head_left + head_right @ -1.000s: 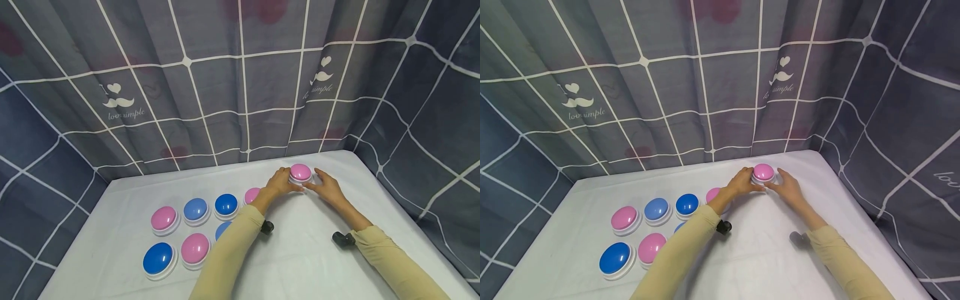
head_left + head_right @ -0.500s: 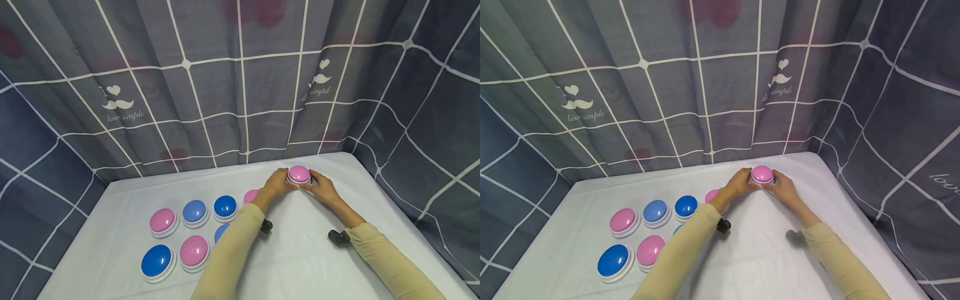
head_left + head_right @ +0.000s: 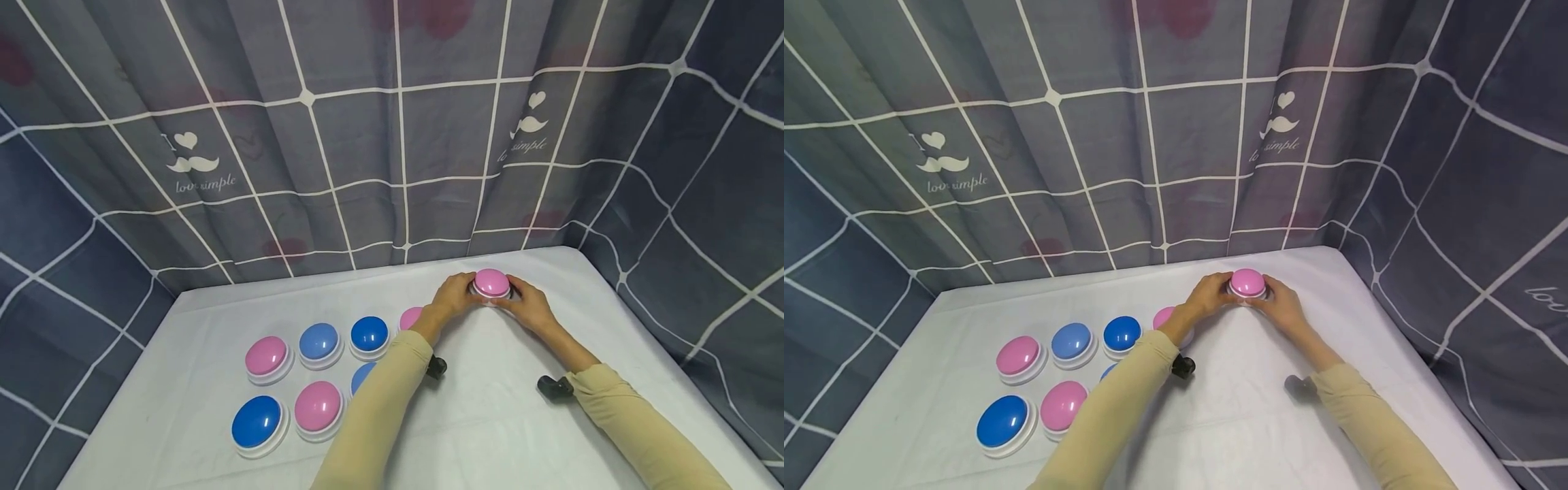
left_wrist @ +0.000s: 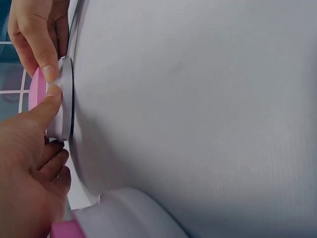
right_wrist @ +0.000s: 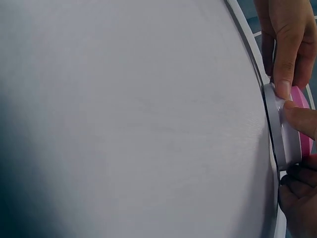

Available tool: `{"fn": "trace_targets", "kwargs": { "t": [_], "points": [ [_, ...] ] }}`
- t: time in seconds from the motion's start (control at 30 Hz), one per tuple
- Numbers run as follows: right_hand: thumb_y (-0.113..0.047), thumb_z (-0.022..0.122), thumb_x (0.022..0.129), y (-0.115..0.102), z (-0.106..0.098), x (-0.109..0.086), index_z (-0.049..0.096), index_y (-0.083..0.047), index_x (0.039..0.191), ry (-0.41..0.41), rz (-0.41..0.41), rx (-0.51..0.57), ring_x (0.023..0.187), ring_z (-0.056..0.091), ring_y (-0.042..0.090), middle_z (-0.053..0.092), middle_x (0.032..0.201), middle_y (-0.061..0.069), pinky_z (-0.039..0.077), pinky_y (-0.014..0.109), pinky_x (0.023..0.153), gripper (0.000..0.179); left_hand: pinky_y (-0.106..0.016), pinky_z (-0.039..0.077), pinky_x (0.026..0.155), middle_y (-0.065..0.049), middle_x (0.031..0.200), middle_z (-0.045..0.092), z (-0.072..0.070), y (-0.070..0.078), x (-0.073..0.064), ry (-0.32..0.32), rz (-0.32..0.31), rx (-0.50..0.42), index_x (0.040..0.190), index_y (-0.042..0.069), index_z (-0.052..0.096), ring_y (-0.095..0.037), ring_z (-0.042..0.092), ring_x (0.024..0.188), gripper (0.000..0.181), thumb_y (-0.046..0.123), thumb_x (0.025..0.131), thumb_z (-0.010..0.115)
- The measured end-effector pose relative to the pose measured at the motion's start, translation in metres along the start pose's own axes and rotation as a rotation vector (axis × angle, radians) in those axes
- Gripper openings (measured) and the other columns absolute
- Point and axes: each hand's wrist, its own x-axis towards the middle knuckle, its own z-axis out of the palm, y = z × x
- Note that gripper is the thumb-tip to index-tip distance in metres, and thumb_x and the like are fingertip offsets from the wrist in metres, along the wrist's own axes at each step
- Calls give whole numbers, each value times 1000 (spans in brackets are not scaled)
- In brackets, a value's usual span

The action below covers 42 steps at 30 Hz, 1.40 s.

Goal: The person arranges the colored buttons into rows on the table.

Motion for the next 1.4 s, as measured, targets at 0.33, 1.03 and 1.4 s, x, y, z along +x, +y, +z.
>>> {"fn": "trace_targets", "kwargs": {
  "t": [0.33, 1.03, 1.4],
  "points": [
    [-21, 76, 89, -7, -2, -8, 44, 12, 141, 17, -30, 52, 129, 44, 49, 46, 140, 33, 37, 55, 106, 69, -27, 45, 99, -4, 125, 66, -14, 2, -7, 20, 42, 78, 131, 10, 63, -17, 60, 116, 54, 37, 86, 77],
    [-19, 79, 86, -46, 3, -47, 47, 2, 144, 21, -152, 301, 134, 44, 40, 48, 144, 23, 38, 11, 97, 70, -30, 53, 82, -4, 111, 69, -57, 7, -83, 139, 153, 197, 123, 7, 67, -15, 65, 100, 54, 46, 86, 76],
    [-17, 82, 84, -74, 11, -67, 51, 0, 142, 18, -217, 302, 130, 49, 39, 54, 140, 19, 40, 28, 103, 68, -30, 55, 77, -5, 107, 70, -71, 6, -125, 224, 150, 231, 121, 6, 67, -17, 66, 94, 57, 48, 82, 78]
  ]
}}
